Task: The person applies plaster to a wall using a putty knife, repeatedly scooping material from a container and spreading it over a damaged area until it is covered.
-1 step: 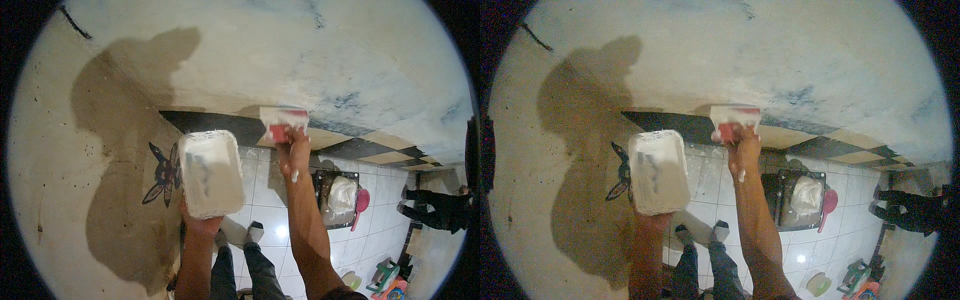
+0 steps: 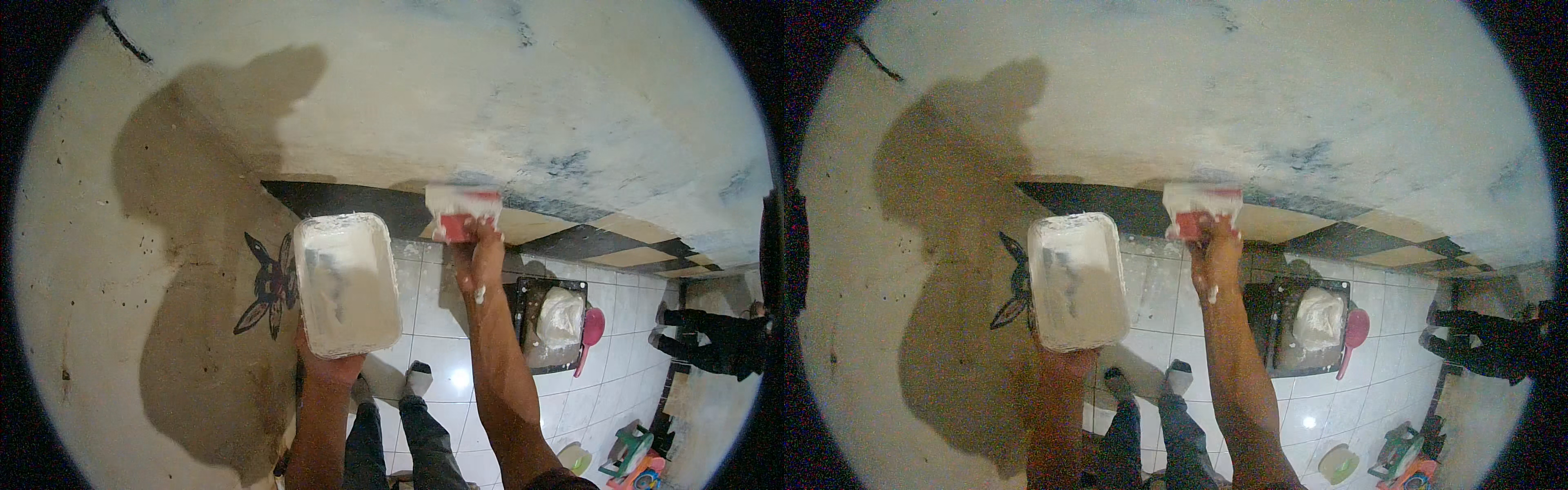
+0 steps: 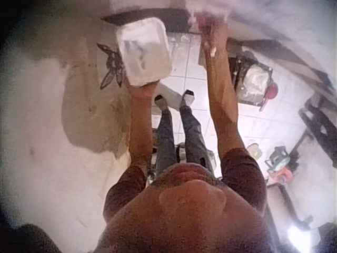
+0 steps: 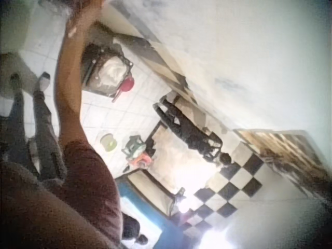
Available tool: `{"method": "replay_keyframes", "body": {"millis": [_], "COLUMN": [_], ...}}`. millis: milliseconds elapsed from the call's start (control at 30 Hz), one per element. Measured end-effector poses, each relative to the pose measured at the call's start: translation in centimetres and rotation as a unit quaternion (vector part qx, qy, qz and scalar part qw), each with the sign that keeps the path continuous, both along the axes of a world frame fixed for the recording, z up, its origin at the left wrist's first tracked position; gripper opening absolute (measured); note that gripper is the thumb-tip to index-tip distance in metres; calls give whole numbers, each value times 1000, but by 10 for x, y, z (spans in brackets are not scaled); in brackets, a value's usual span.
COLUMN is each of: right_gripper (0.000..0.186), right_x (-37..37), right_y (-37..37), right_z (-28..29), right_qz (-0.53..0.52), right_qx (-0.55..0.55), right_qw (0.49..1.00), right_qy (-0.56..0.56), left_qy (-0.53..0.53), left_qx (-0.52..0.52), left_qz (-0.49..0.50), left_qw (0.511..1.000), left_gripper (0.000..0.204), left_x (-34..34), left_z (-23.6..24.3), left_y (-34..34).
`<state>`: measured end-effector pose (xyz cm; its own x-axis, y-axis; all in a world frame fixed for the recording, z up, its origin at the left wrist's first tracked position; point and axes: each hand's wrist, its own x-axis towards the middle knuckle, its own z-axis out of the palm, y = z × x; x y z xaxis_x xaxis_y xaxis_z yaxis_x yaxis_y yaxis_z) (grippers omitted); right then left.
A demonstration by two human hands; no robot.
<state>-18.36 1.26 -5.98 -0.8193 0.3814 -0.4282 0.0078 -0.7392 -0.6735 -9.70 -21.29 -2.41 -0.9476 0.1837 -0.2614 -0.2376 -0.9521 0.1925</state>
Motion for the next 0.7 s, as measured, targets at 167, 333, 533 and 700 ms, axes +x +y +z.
{"method": "replay_keyframes", "body": {"millis": [167, 333, 533, 700], "right_gripper": [18, 9, 6, 13], "right_x": [-8, -70, -44, 45], "right_y": [7, 22, -1, -16], "right_z": [-61, -3, 163, 199], "right_qz": [-4, -36, -73, -22], "right_qx": [-4, 32, 38, 127], "right_qw": [1000, 999, 995, 987], "right_qy": [14, 20, 61, 99], "left_qy": [-24, -42, -54, -2], "left_qx": [4, -14, -27, 25], "left_qz": [-15, -56, -97, -125], "left_qw": [1000, 997, 993, 992], "left_gripper": [49, 48, 49, 51], "left_x": [4, 1, 1, -6], "left_z": [4, 10, 24, 45], "left_y": [-6, -16, -31, -19]}}
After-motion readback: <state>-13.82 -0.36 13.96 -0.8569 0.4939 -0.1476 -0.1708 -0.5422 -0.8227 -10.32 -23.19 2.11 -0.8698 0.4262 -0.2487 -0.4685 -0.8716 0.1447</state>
